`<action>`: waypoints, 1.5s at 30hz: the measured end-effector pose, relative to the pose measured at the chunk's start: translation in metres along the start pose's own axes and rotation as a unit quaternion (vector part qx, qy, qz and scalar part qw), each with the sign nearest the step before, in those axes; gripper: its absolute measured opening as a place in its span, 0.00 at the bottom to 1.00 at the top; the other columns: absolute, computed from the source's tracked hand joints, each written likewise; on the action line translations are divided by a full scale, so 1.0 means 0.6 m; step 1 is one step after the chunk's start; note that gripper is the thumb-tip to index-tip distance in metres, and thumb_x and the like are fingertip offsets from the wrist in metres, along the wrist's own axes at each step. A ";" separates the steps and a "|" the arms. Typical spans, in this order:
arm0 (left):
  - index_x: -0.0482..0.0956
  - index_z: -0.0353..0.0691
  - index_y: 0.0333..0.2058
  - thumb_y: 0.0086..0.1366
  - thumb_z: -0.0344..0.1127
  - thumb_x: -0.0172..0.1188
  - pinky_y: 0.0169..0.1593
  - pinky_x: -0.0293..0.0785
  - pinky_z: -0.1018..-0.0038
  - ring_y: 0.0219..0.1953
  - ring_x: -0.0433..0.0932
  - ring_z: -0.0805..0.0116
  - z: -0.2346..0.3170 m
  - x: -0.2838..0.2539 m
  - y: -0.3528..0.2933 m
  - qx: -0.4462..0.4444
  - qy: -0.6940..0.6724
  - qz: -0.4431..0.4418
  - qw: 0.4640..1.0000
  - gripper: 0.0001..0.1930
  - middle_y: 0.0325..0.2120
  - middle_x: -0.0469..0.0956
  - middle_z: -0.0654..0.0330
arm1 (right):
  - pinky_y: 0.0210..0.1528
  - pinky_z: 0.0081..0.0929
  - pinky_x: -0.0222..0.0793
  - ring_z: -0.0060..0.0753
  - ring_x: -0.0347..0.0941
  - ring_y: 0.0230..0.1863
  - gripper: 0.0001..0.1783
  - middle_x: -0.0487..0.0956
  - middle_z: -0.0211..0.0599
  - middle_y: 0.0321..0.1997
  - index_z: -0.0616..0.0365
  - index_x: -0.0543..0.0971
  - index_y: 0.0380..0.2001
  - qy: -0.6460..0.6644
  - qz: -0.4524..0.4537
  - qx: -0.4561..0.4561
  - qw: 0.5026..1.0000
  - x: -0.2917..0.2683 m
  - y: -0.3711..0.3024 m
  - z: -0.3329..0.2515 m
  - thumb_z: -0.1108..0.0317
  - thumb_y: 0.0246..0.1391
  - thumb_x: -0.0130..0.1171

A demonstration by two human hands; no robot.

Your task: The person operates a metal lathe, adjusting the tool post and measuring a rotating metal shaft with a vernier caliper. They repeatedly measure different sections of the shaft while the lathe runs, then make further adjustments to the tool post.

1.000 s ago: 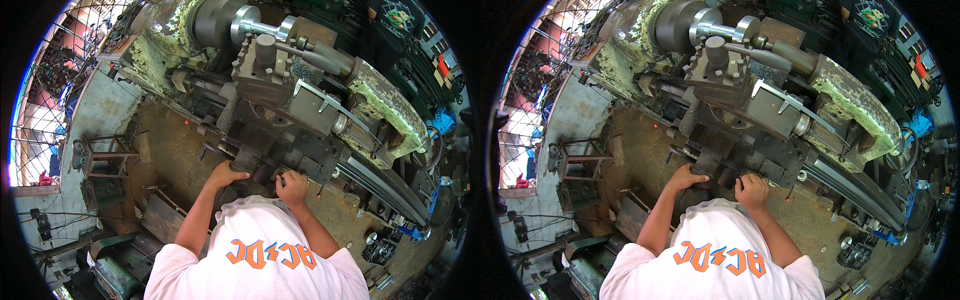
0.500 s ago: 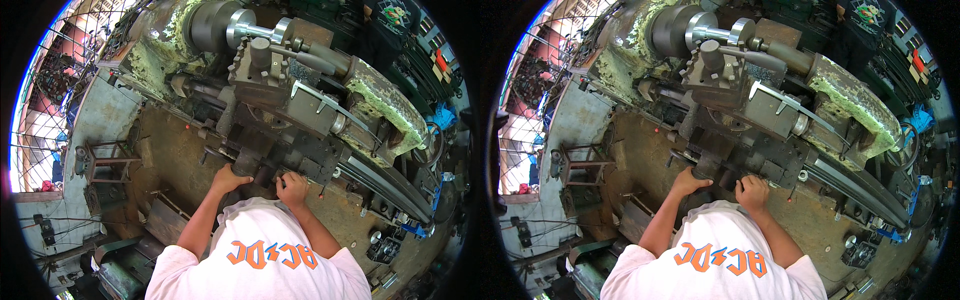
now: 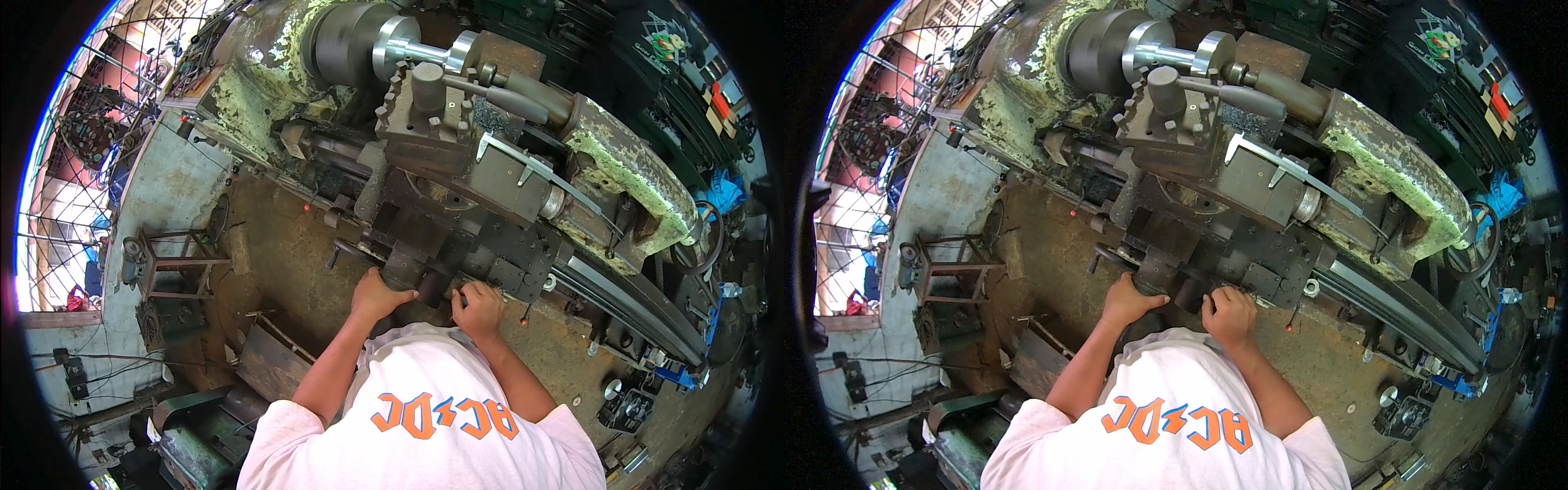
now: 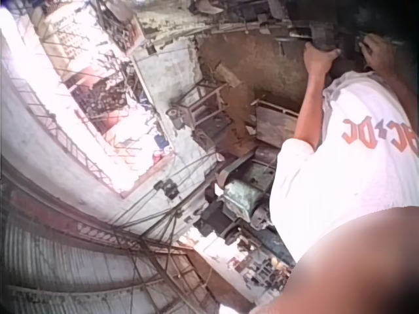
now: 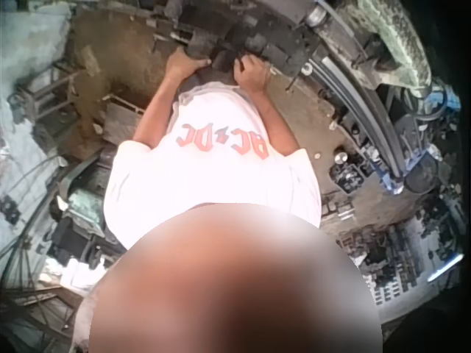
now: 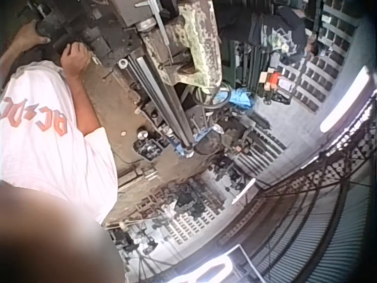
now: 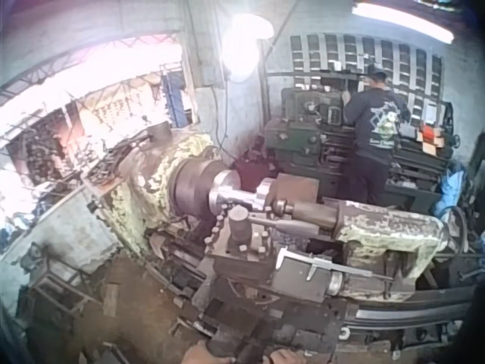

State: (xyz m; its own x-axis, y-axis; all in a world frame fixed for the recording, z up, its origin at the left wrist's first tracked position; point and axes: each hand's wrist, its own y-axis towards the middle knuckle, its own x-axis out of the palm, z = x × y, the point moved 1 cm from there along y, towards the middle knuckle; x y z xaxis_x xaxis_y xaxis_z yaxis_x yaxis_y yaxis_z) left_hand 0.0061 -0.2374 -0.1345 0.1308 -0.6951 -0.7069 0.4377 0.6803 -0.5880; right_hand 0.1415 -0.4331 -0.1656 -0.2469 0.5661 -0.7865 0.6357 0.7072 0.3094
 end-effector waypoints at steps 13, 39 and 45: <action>0.67 0.26 0.63 0.48 0.54 0.80 0.61 0.73 0.65 0.58 0.78 0.55 -0.060 -0.016 0.045 0.045 -0.170 -0.181 0.968 0.52 0.59 0.76 0.45 | 0.36 0.43 0.71 0.48 0.77 0.29 0.09 0.79 0.39 0.27 0.56 0.79 0.23 -0.003 0.010 0.002 1.000 -0.001 0.000 -0.001 0.64 0.48 0.67; 0.78 0.27 0.56 0.52 0.42 0.78 0.62 0.69 0.70 0.53 0.79 0.62 -0.093 0.002 0.086 0.060 -0.311 -0.248 0.916 0.35 0.50 0.83 0.52 | 0.34 0.42 0.70 0.47 0.77 0.29 0.11 0.78 0.39 0.26 0.56 0.77 0.22 0.013 0.021 -0.005 1.000 0.003 -0.002 0.003 0.64 0.49 0.67; 0.80 0.30 0.53 0.51 0.43 0.79 0.56 0.74 0.70 0.48 0.82 0.62 -0.087 0.006 0.085 0.056 -0.269 -0.225 0.935 0.34 0.46 0.85 0.53 | 0.34 0.42 0.70 0.48 0.77 0.28 0.10 0.78 0.39 0.26 0.56 0.77 0.22 0.006 0.012 -0.004 1.000 0.003 -0.002 0.002 0.65 0.49 0.67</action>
State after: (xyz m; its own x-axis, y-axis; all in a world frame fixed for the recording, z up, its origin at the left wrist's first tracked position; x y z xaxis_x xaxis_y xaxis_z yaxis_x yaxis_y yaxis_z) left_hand -0.0177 -0.1931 -0.1878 0.3261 -0.9419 -0.0806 0.6422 0.2833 -0.7123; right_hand 0.1413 -0.4336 -0.1679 -0.2394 0.5882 -0.7725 0.6355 0.6964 0.3333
